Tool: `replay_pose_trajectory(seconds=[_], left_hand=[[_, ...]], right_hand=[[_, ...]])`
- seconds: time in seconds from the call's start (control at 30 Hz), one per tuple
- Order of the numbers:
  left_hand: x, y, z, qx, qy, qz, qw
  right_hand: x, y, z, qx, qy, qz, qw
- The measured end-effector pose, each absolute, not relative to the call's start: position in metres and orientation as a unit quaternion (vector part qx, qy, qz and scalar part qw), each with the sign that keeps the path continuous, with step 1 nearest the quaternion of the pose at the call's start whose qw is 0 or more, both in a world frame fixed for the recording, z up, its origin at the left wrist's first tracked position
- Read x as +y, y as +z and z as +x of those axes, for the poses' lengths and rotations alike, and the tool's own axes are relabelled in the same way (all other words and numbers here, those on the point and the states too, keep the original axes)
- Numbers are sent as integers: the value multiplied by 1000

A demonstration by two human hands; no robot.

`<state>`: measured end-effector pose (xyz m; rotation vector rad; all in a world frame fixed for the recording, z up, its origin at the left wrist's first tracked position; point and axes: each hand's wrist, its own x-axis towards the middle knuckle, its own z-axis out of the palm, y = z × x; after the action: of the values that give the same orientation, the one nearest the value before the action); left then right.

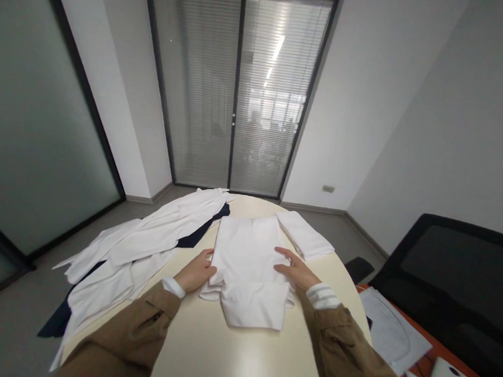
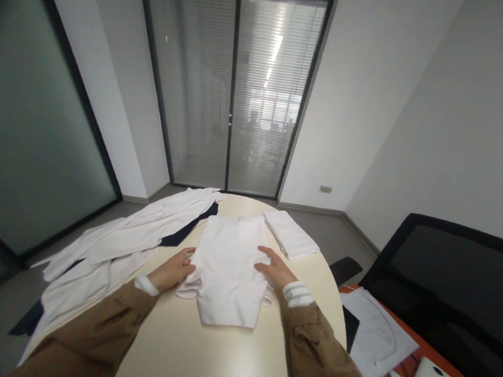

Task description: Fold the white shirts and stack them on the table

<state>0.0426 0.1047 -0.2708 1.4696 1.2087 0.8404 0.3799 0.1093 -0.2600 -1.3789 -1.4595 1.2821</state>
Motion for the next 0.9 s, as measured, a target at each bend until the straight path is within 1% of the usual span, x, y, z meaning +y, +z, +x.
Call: replay_pose_trajectory(seconds=[0.07,0.13,0.2,0.3,0.4,0.53,0.67,0.73,0.8,0.9], left_hand=[[103,-266,39,476,307,618,545],[101,-258,35,470,269,634,552],[98,-251,31,487,249,661,513],[93,-244,29,521,241,701,423],[88,-243,29,531,223,716,394],[89,-247,24,497,228,726,418],[94,-251,16,465,205,720,473],[94,-249,15,477,192,733,445],[91,-245,18,496,184,753,391],[86,-236,23,517,158,771,337]], right_hand=[[106,-257,384,-599,519,-508,337],[102,-252,387,-632,518,-491,302],[99,-248,390,-659,503,-484,279],[95,-242,394,-703,471,-475,241],[91,-238,396,-726,465,-467,198],[88,-234,397,-726,466,-471,183],[85,-231,398,-708,512,-454,176],[84,-231,400,-701,526,-452,169],[83,-231,402,-697,530,-455,159],[84,-233,404,-707,508,-472,136]])
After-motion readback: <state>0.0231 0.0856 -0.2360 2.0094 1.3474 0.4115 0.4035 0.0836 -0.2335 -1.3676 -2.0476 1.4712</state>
